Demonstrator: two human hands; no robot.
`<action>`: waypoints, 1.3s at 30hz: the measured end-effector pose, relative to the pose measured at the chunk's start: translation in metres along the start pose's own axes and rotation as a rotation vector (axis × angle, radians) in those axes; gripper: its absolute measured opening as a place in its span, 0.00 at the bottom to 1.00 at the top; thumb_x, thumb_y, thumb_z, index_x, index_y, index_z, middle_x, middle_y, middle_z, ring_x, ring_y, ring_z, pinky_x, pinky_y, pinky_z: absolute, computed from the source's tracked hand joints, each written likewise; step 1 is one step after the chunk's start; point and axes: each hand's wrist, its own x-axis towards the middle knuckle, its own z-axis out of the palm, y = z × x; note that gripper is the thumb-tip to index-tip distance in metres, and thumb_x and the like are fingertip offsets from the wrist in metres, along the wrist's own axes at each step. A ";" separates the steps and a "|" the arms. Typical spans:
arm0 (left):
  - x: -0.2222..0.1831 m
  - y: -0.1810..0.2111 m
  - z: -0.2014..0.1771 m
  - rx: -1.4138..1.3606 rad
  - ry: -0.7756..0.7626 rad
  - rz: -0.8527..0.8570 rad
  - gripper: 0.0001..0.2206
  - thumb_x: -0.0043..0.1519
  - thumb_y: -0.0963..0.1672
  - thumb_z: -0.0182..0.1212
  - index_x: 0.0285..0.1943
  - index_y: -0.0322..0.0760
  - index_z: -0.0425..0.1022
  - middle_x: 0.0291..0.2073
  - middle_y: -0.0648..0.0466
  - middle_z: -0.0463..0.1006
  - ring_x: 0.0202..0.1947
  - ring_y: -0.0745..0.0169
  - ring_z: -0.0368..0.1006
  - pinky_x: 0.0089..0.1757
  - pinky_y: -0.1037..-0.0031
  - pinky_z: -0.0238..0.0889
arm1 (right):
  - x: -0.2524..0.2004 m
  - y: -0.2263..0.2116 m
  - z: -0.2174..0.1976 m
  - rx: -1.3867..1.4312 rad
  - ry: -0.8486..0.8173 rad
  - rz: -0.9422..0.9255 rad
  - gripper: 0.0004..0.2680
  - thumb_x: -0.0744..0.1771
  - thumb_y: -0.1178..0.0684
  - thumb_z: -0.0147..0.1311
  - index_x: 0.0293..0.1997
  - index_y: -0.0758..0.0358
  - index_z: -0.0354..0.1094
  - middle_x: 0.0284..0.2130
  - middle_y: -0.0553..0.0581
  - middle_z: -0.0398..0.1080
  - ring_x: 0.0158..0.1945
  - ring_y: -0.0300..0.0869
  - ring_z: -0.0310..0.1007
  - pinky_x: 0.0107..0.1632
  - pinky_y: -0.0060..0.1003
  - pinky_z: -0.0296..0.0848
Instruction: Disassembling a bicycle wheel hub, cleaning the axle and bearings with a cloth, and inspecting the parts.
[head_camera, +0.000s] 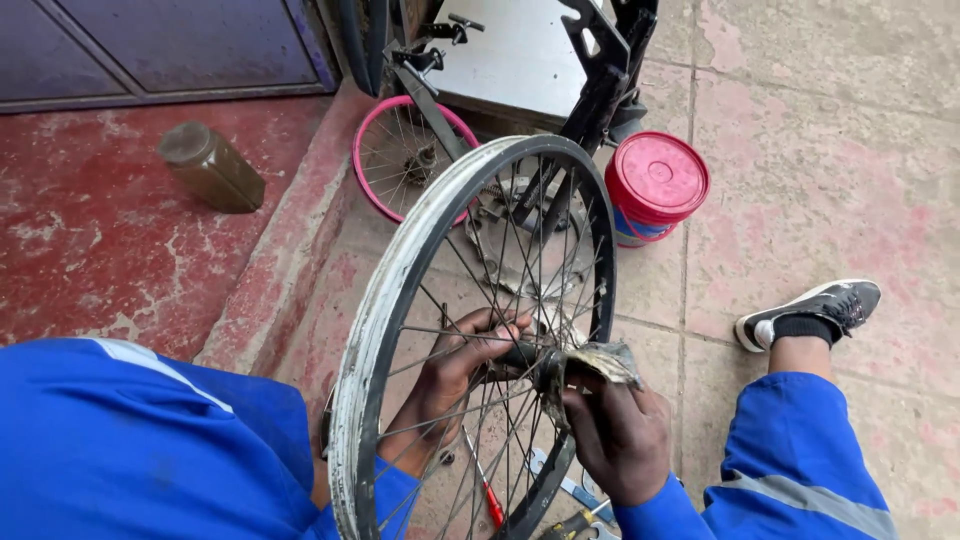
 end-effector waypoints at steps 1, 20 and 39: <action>0.000 0.002 0.000 0.001 -0.003 0.005 0.19 0.56 0.43 0.52 0.54 0.27 0.75 0.39 0.49 0.78 0.40 0.63 0.71 0.44 0.72 0.62 | -0.003 0.004 0.000 -0.001 0.004 -0.004 0.05 0.60 0.59 0.60 0.35 0.65 0.72 0.24 0.57 0.71 0.18 0.42 0.63 0.24 0.36 0.64; 0.022 -0.033 -0.019 0.067 0.167 0.126 0.12 0.56 0.45 0.59 0.40 0.28 0.75 0.41 0.44 0.82 0.46 0.58 0.78 0.51 0.72 0.68 | 0.006 0.004 0.011 0.335 -0.155 0.148 0.07 0.58 0.66 0.52 0.34 0.70 0.72 0.38 0.56 0.70 0.28 0.38 0.62 0.29 0.28 0.62; -0.009 -0.024 0.010 0.606 -0.014 0.398 0.35 0.43 0.43 0.53 0.65 0.30 0.59 0.54 0.45 0.61 0.55 0.47 0.61 0.56 0.66 0.54 | -0.036 0.049 0.047 0.777 0.017 0.733 0.05 0.67 0.64 0.43 0.38 0.68 0.67 0.21 0.57 0.68 0.19 0.39 0.64 0.20 0.32 0.62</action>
